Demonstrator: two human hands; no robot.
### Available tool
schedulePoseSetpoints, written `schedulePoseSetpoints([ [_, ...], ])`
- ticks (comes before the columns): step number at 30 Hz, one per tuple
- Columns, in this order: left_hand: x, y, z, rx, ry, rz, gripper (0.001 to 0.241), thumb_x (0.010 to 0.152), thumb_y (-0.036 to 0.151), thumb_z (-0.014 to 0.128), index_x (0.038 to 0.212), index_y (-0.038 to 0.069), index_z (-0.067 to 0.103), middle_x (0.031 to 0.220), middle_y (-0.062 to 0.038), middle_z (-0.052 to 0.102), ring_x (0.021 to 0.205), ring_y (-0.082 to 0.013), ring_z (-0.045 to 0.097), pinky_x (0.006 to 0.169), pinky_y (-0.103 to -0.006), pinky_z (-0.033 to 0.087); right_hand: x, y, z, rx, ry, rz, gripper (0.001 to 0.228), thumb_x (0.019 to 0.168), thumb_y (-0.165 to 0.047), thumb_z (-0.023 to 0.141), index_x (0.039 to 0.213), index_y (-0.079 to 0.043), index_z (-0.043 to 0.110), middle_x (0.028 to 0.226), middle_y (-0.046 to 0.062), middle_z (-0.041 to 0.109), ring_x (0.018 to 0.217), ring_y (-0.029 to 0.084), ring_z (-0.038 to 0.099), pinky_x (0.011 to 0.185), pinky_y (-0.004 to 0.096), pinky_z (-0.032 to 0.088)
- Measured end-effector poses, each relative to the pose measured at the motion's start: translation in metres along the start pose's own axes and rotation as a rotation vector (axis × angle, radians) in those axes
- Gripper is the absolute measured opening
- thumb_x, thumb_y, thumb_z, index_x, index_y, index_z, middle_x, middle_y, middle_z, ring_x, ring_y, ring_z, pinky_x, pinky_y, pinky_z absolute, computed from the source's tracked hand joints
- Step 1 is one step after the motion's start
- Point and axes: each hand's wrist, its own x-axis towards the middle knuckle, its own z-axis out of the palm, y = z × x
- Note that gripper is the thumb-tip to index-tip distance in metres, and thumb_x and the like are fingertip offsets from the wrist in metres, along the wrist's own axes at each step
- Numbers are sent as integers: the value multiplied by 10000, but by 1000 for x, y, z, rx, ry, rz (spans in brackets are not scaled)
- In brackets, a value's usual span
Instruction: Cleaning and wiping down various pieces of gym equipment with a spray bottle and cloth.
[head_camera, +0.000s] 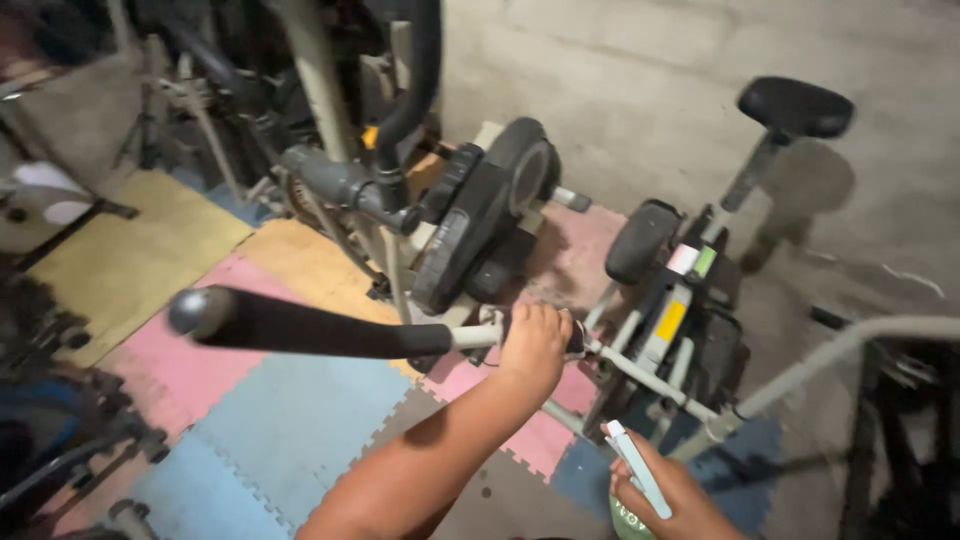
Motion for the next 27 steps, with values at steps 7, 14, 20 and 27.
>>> schedulePoseSetpoints([
  [7,-58,-53,-76,-235,420,-158,520,822,267,633,1237,-44,602,1046,-197,599,892,-331,534,914,-431,397,22,-44,0,86,-215,-77,658,834,-98,737,1461,-123,538,853,2,800,769,110,772,730,262,596],
  [14,-77,-57,-158,-981,516,-487,280,931,217,471,846,6,635,854,-186,719,783,-438,629,755,-483,470,40,-36,-10,121,-300,-173,575,826,-144,736,1381,-88,596,897,34,850,724,113,831,674,268,657],
  [20,-107,-62,-238,-2488,625,-1663,525,929,356,529,1253,-39,649,1178,-184,699,996,-264,642,911,-361,519,36,-84,-38,191,-369,-140,576,861,-106,701,1430,-83,614,866,58,800,774,125,760,718,279,601],
  [27,-147,-51,-269,-905,1103,-1130,382,1077,220,436,1399,16,426,1368,-164,433,1271,-313,354,1120,-475,294,29,-92,-33,219,-347,-183,535,835,-102,684,1365,-47,634,1034,85,812,784,150,820,717,314,645],
])
